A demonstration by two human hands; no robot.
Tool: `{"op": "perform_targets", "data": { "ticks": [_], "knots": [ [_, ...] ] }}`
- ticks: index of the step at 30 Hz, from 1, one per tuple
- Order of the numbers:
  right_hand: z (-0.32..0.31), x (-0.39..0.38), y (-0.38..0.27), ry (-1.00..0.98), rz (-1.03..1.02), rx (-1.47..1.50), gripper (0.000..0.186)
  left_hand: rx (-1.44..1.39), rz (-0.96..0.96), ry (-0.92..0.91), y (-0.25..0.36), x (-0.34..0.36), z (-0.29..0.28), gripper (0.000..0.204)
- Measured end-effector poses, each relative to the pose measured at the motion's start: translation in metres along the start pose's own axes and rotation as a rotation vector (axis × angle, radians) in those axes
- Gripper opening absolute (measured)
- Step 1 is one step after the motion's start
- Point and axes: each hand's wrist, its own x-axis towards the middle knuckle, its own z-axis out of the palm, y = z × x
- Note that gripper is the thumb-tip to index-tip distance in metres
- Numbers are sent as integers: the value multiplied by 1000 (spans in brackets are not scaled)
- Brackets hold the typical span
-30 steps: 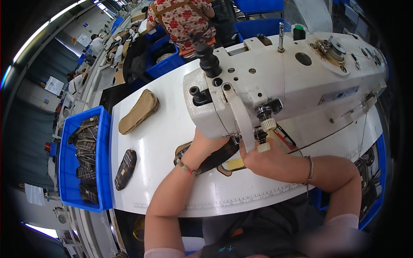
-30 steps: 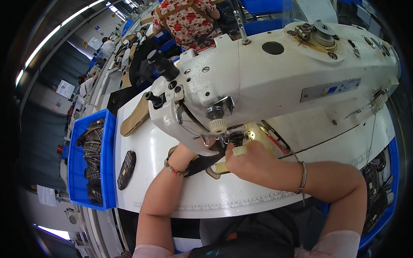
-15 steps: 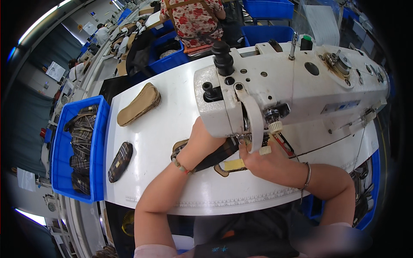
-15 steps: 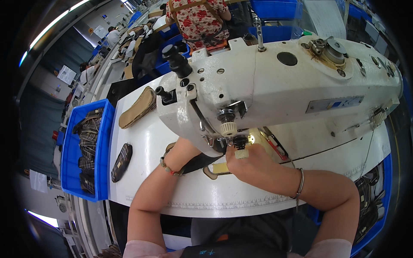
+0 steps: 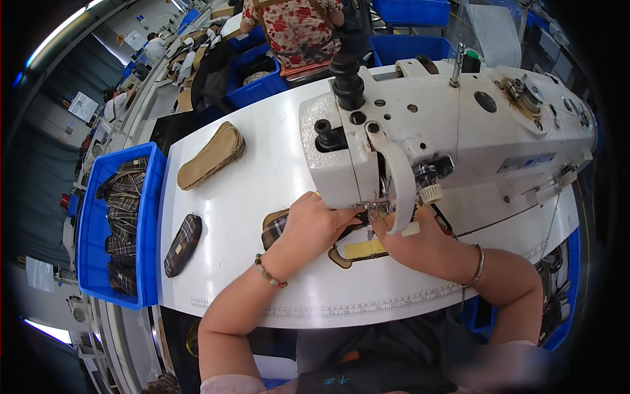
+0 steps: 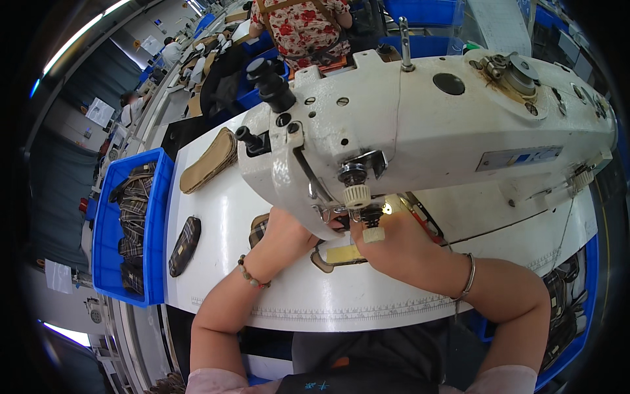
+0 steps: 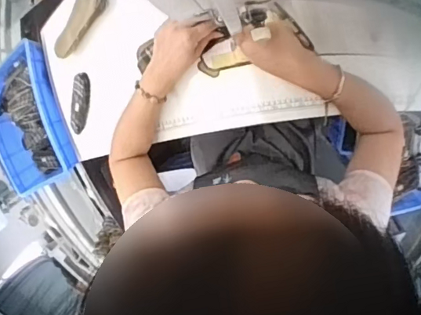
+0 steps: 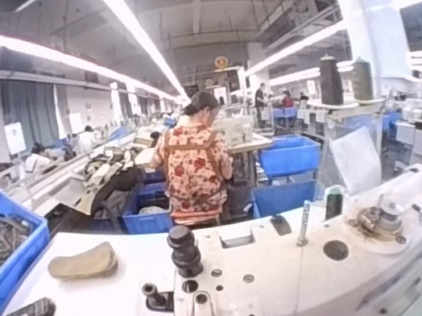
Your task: The recorder is using an industrial sewing machine to sew the fabric upper onto slipper soles.
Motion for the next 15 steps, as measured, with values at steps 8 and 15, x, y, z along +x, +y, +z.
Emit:
{"op": "perform_targets", "data": {
  "ticks": [8,15],
  "knots": [
    [-5,10,10,532,358,1027,17,-49,-7,11,-10,-1,2,20],
    [11,10,1,587,286,998,17,-54,7,19,-8,1,3,22]
  ]
}}
